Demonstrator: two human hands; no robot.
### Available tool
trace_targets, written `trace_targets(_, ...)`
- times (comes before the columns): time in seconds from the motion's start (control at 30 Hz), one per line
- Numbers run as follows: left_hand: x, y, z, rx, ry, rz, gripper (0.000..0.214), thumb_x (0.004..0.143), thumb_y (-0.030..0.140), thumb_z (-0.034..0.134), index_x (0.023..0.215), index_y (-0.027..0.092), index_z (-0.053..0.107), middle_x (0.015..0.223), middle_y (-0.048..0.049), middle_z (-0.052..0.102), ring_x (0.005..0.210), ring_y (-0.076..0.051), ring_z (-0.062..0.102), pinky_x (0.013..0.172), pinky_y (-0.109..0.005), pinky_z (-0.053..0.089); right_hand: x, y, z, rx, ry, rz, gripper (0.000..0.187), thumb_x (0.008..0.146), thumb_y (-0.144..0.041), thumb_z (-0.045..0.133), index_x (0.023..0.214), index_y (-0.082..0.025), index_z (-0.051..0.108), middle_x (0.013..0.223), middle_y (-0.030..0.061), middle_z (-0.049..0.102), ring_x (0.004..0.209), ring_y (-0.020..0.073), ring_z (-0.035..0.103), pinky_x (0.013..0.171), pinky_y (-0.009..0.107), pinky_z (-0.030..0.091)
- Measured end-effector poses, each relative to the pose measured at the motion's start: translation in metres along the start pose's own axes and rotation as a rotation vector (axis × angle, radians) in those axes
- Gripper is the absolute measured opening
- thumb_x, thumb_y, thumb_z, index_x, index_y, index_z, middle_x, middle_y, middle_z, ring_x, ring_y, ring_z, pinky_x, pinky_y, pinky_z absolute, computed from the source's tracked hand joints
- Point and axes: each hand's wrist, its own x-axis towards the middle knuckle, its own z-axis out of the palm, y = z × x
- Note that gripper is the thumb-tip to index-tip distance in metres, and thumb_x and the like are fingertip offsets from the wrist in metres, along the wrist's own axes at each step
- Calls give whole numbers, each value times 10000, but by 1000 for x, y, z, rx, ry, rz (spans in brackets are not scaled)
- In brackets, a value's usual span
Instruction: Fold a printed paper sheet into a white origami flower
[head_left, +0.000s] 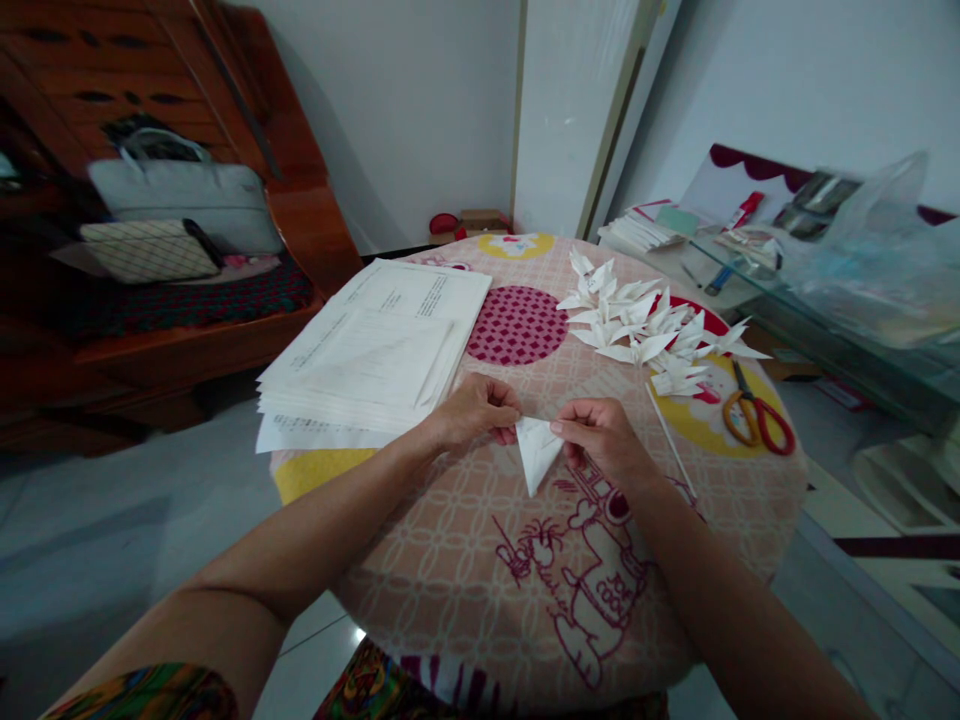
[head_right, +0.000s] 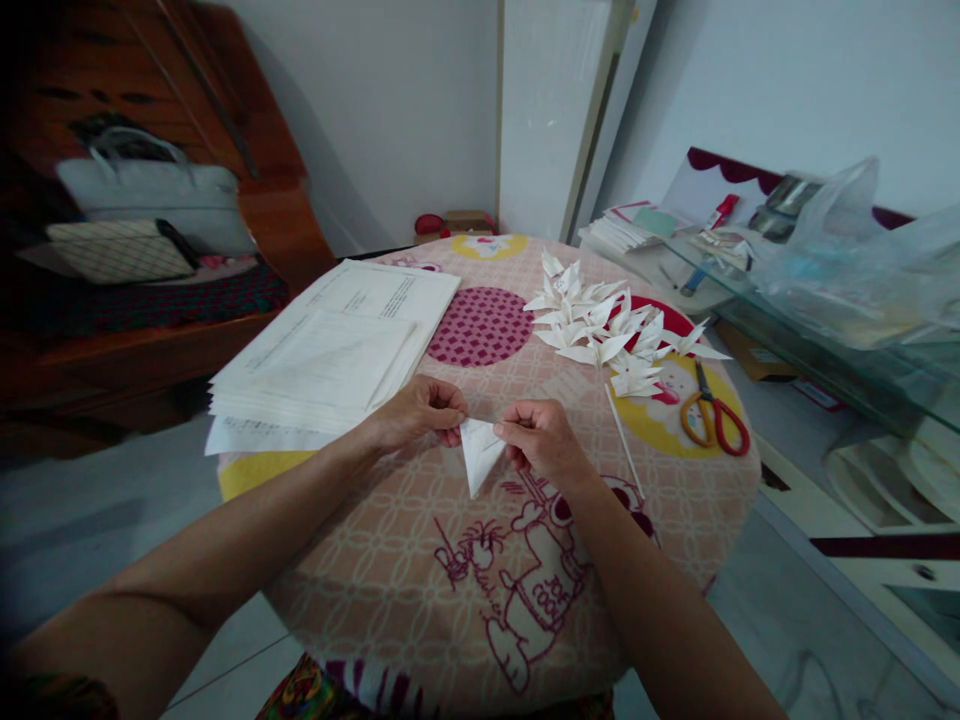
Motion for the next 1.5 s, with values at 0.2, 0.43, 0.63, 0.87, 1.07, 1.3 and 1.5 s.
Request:
trace_targets(0.2, 2, -6, 5, -68, 2, -6, 187, 658, 271, 727, 717, 100, 678, 634, -54, 684, 550, -132, 630, 559, -251, 505, 0, -2, 1, 27, 28, 13, 236, 680, -377, 727, 643, -168, 625, 433, -45, 569, 305, 84, 464, 301, 175, 319)
trace_targets(0.43, 3, -11, 21, 64, 15, 73, 214, 636, 293, 734, 624, 102, 638, 550, 26, 532, 498, -51, 418, 490, -201, 254, 0, -3, 10, -32, -35, 5, 242, 685, -378, 720, 631, -169, 611, 450, -44, 575, 331, 76, 470, 333, 173, 348)
trace_targets(0.63, 4, -13, 18, 86, 54, 58, 186, 603, 277, 710, 605, 112, 623, 555, 21, 537, 513, -67, 421, 500, -215, 261, 2, 0, 7, -55, -33, -1, 195, 704, -332, 678, 616, -171, 611, 453, -43, 576, 338, 79, 480, 331, 176, 337)
trace_targets(0.87, 5, -16, 14, 109, 86, 51, 169, 622, 267, 691, 611, 116, 617, 544, 25, 533, 510, -66, 414, 498, -217, 258, 4, 0, 3, -37, -25, -5, 229, 730, -370, 659, 628, -169, 617, 505, -21, 615, 372, 91, 528, 366, 192, 400)
trace_targets(1.07, 5, -14, 15, 103, 101, 44, 153, 623, 251, 686, 607, 110, 630, 539, 22, 541, 507, -63, 425, 489, -210, 267, 6, 2, 7, -58, -60, -18, 234, 722, -380, 680, 645, -168, 619, 496, -23, 614, 374, 88, 527, 373, 188, 407)
trace_targets(1.3, 6, -8, 11, -57, 112, -50, 73, 603, 185, 634, 616, 113, 628, 510, -11, 593, 455, -111, 542, 477, -228, 422, 4, -2, -1, 13, 7, 32, 223, 666, -369, 711, 619, -165, 631, 448, -34, 585, 322, 91, 496, 318, 186, 361)
trace_targets(1.5, 6, -6, 6, -230, 161, 2, 127, 664, 204, 646, 734, 100, 670, 650, -63, 694, 552, -133, 636, 568, -249, 526, 6, -4, -5, 175, 113, 76, 219, 618, -356, 741, 606, -169, 629, 448, -35, 587, 313, 101, 500, 294, 197, 369)
